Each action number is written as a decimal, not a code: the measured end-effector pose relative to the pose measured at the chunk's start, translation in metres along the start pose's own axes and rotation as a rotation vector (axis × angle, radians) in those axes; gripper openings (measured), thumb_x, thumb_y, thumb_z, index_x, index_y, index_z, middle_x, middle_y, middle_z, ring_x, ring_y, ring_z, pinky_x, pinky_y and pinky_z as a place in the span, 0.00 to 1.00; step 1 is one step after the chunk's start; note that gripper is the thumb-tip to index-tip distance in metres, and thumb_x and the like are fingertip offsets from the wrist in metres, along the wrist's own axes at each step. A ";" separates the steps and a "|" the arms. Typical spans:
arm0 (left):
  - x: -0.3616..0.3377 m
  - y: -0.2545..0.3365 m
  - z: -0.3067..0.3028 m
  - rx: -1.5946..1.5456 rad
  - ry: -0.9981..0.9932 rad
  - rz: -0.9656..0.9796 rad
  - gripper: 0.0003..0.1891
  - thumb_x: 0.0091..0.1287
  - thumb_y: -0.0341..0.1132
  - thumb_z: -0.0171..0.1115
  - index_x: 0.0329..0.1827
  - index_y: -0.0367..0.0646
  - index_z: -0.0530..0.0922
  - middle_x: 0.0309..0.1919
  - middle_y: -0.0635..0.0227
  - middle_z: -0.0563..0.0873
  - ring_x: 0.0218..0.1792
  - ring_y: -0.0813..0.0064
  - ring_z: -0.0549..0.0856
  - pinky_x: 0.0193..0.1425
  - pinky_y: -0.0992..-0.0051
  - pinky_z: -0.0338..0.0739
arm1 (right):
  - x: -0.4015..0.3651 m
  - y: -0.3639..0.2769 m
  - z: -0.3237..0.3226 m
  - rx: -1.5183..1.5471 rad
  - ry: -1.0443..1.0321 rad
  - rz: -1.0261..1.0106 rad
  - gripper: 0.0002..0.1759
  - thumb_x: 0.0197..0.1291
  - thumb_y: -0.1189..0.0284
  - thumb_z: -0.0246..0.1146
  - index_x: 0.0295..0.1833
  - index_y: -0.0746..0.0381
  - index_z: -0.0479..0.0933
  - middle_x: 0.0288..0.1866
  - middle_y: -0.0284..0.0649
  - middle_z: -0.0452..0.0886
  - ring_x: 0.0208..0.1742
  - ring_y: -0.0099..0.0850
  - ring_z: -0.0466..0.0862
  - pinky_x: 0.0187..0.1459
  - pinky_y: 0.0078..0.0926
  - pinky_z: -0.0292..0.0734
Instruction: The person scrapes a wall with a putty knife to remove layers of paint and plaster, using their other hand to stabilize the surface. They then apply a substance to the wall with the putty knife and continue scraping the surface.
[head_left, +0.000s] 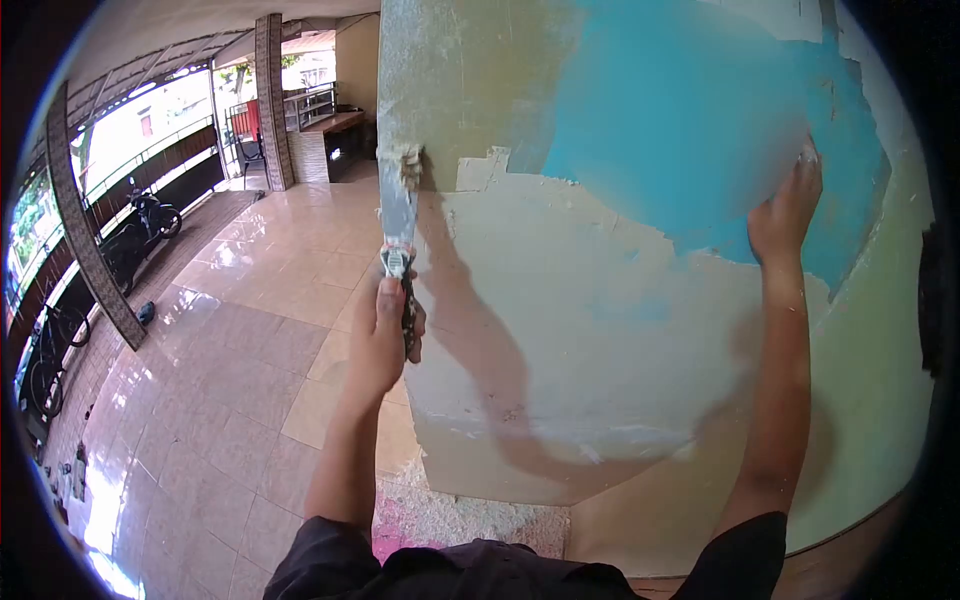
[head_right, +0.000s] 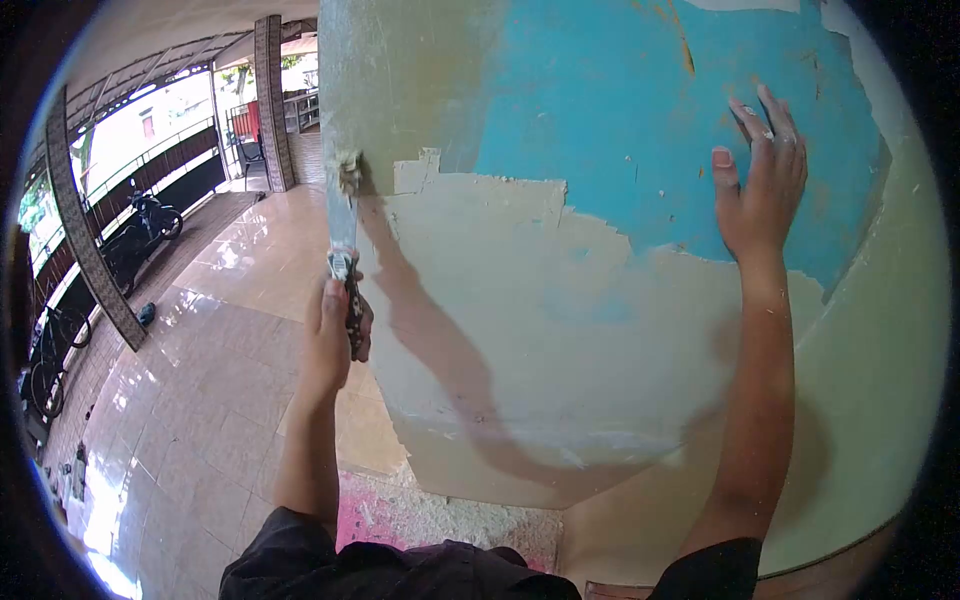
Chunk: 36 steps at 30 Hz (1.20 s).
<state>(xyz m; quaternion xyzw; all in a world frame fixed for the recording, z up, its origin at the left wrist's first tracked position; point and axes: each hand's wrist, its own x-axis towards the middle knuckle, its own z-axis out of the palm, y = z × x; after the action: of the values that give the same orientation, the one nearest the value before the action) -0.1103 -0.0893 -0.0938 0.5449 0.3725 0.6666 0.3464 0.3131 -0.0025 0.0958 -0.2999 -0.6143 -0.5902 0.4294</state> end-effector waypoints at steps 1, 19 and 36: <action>0.003 0.009 0.000 -0.008 -0.004 0.007 0.25 0.85 0.51 0.38 0.62 0.38 0.71 0.22 0.70 0.74 0.15 0.84 0.70 0.18 0.81 0.66 | 0.001 0.000 0.000 0.000 0.006 -0.002 0.28 0.77 0.44 0.48 0.71 0.46 0.72 0.78 0.36 0.68 0.80 0.44 0.64 0.78 0.54 0.54; -0.022 -0.005 0.054 0.001 -0.093 -0.053 0.19 0.85 0.46 0.40 0.58 0.39 0.71 0.25 0.69 0.76 0.18 0.83 0.73 0.20 0.80 0.71 | 0.012 0.006 -0.003 0.003 0.011 0.021 0.27 0.77 0.45 0.50 0.69 0.47 0.74 0.77 0.36 0.70 0.79 0.43 0.65 0.77 0.50 0.57; 0.011 0.038 0.053 -0.034 -0.101 0.000 0.22 0.84 0.51 0.39 0.60 0.40 0.71 0.24 0.67 0.77 0.17 0.82 0.75 0.20 0.81 0.68 | 0.022 0.007 -0.004 0.008 0.035 0.027 0.25 0.74 0.48 0.55 0.68 0.47 0.76 0.76 0.36 0.71 0.77 0.45 0.67 0.75 0.50 0.60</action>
<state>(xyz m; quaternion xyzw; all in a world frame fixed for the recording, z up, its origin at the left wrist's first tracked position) -0.0619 -0.0918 -0.0483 0.5720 0.3431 0.6445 0.3737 0.3100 -0.0083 0.1177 -0.2960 -0.6047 -0.5872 0.4493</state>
